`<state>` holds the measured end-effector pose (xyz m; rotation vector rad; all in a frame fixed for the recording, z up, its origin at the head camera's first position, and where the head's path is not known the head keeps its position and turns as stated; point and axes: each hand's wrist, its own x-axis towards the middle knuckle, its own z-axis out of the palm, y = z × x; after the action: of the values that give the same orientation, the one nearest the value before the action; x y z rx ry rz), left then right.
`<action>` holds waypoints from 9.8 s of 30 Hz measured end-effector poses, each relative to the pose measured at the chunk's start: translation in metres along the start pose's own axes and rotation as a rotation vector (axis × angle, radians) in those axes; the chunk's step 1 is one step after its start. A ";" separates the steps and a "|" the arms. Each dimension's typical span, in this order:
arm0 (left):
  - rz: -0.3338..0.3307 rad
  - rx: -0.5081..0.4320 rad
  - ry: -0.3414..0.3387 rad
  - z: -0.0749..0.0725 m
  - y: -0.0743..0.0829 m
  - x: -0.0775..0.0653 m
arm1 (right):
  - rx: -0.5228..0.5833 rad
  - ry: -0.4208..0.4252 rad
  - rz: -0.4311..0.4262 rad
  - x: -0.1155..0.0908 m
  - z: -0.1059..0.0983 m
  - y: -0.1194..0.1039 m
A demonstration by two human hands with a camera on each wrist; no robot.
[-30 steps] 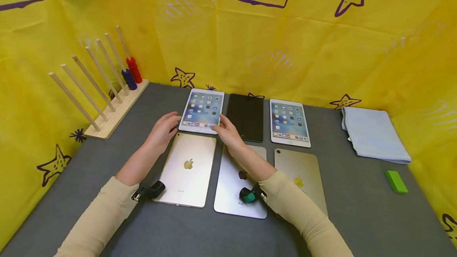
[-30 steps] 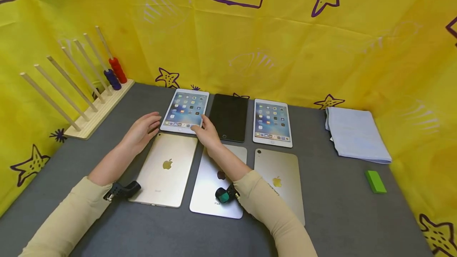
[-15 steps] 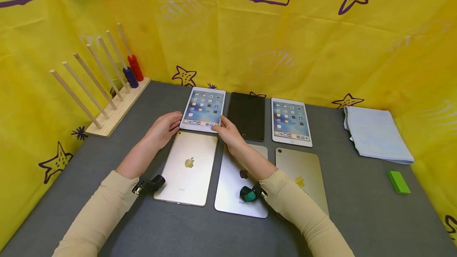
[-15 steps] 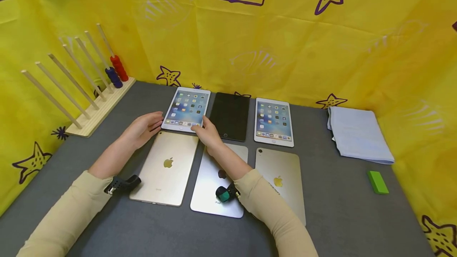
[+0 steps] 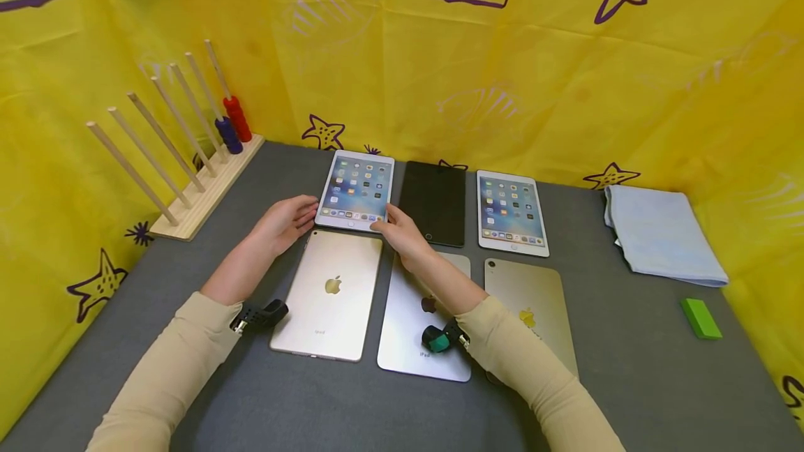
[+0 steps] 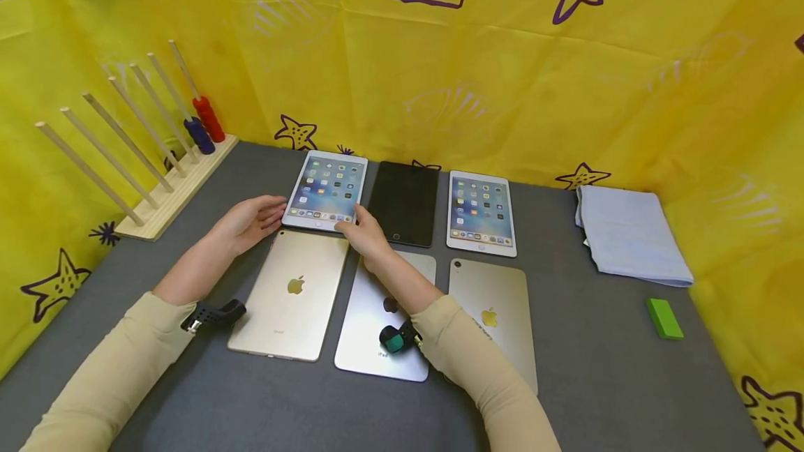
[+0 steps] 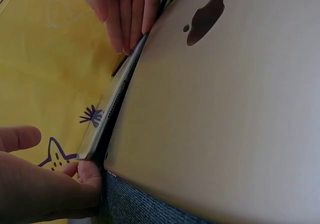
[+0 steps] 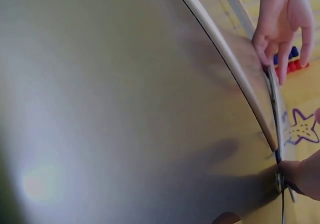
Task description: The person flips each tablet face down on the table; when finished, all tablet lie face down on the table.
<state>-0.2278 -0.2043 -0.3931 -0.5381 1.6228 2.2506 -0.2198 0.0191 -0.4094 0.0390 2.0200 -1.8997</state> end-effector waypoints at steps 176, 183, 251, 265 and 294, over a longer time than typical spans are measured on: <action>0.263 0.724 -0.052 -0.003 -0.014 -0.002 | 0.034 -0.038 -0.044 -0.005 -0.019 0.002; 0.272 0.722 -0.052 -0.002 -0.015 -0.003 | -0.033 -0.065 -0.050 -0.009 -0.017 -0.001; -0.009 0.178 -0.293 0.110 -0.044 -0.005 | -0.029 0.148 -0.022 -0.053 -0.120 0.012; 0.011 0.144 -0.243 0.118 -0.047 0.001 | -0.063 0.136 -0.002 -0.052 -0.122 0.014; 0.304 0.194 -0.172 0.129 -0.047 -0.002 | -0.373 0.080 -0.269 -0.032 -0.084 0.000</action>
<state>-0.2193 -0.0675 -0.3940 -0.0480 1.9089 2.2327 -0.2108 0.1074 -0.3984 -0.2693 2.5085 -1.6525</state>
